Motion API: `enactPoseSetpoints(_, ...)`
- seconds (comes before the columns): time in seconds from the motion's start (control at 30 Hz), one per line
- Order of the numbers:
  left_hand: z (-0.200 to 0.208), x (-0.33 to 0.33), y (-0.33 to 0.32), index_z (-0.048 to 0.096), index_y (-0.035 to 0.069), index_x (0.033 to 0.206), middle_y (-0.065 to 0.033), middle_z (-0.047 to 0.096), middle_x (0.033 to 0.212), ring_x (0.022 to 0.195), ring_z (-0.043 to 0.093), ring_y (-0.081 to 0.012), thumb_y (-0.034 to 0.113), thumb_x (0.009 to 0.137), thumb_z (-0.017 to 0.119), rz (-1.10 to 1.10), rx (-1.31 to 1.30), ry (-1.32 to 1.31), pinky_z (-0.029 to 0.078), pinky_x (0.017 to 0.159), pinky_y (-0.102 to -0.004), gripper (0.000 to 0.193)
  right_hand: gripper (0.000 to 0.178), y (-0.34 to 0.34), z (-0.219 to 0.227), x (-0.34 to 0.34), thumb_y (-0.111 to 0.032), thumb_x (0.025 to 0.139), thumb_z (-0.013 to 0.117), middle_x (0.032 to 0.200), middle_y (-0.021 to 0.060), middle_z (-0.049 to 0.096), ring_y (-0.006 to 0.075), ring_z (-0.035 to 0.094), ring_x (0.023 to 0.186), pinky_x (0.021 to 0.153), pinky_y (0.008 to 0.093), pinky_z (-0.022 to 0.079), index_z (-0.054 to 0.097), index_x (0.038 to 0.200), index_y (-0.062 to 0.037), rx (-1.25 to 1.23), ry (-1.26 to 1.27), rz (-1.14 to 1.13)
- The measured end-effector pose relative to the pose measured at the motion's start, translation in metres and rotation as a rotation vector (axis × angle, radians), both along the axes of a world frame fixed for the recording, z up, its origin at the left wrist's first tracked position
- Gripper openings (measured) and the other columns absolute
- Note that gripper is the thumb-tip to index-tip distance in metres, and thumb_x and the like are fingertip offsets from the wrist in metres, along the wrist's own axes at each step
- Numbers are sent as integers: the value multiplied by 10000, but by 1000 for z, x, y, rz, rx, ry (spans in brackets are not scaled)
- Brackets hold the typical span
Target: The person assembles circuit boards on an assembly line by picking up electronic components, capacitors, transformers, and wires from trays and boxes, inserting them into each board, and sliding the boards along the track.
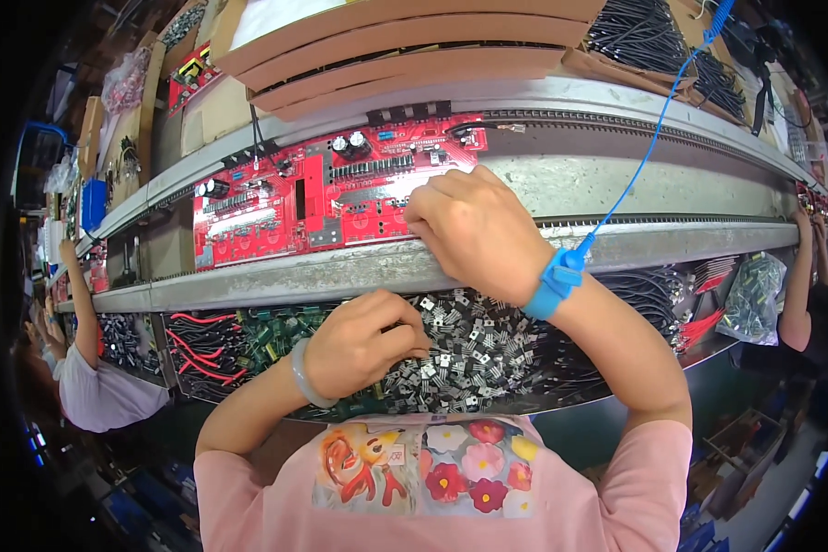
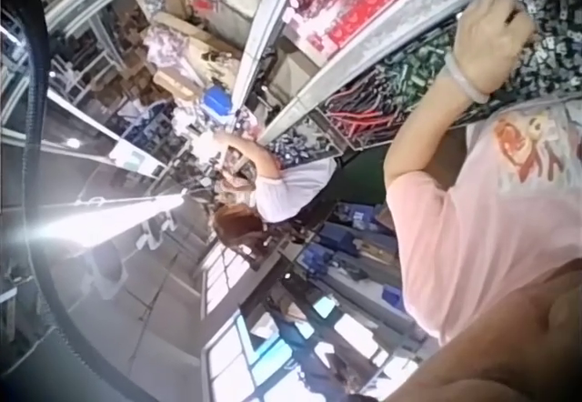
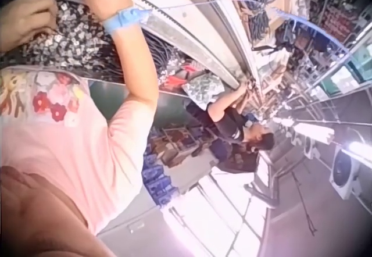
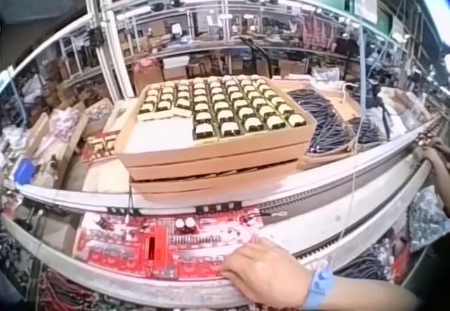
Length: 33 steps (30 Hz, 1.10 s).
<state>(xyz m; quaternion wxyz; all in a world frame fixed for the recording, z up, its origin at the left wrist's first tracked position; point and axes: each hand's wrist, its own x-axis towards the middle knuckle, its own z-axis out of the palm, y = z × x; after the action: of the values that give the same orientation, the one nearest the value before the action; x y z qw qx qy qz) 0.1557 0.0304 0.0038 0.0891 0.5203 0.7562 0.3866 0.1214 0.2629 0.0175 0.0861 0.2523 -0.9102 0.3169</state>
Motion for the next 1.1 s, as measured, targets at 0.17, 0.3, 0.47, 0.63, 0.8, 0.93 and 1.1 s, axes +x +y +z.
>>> enactPoseSetpoints(0.17,10,2,0,729,77,1003,-68,612,911,823,637,-254,81,813,768,96,16,-75,530,706,-359,194,95,-3,-5,-5,-54,838,752,828,92,675,300,643,788,757,404,465,669,882,-68,9,16,12)
enactPoseSetpoints(0.3,18,1,-2,738,52,1004,-79,629,872,771,642,-249,69,833,800,202,60,-147,529,661,-361,183,90,-7,-4,-10,-63,842,750,818,96,672,302,645,791,760,409,468,668,879,-66,42,11,31)
enactPoseSetpoints(0.47,22,-10,-19,758,-1,1105,-120,708,850,735,677,-196,3,811,850,355,101,-313,528,668,-302,309,99,-3,-5,-4,-43,833,754,825,99,671,305,644,793,766,408,471,666,875,-61,24,9,28)
enactPoseSetpoints(0.63,20,-19,-23,785,-17,1070,-124,736,890,750,679,-194,-23,822,830,411,129,-266,533,698,-294,252,121,-5,-7,-1,-15,817,762,834,101,669,308,642,800,769,405,474,660,869,-54,-43,19,37)
enactPoseSetpoints(0.8,17,-27,-23,795,-14,1035,-112,741,890,755,677,-174,-38,827,823,486,154,-301,531,687,-292,211,120,-4,-12,-1,-12,823,755,834,101,657,305,636,803,760,411,472,653,872,-51,-42,42,47)
enactPoseSetpoints(0.93,16,-36,-19,785,-12,1009,-125,732,870,750,695,-201,-34,842,803,523,130,-205,537,663,-305,169,104,-10,-8,-4,-16,800,715,819,112,640,304,634,807,760,415,474,630,851,-47,97,86,97)
enactPoseSetpoints(1.1,16,-46,-8,748,-24,1001,-162,725,923,795,707,-278,-35,879,756,482,119,-66,557,703,-355,123,134,-6,-6,-2,-93,704,665,800,132,638,316,643,808,765,421,489,613,816,-42,205,165,122)
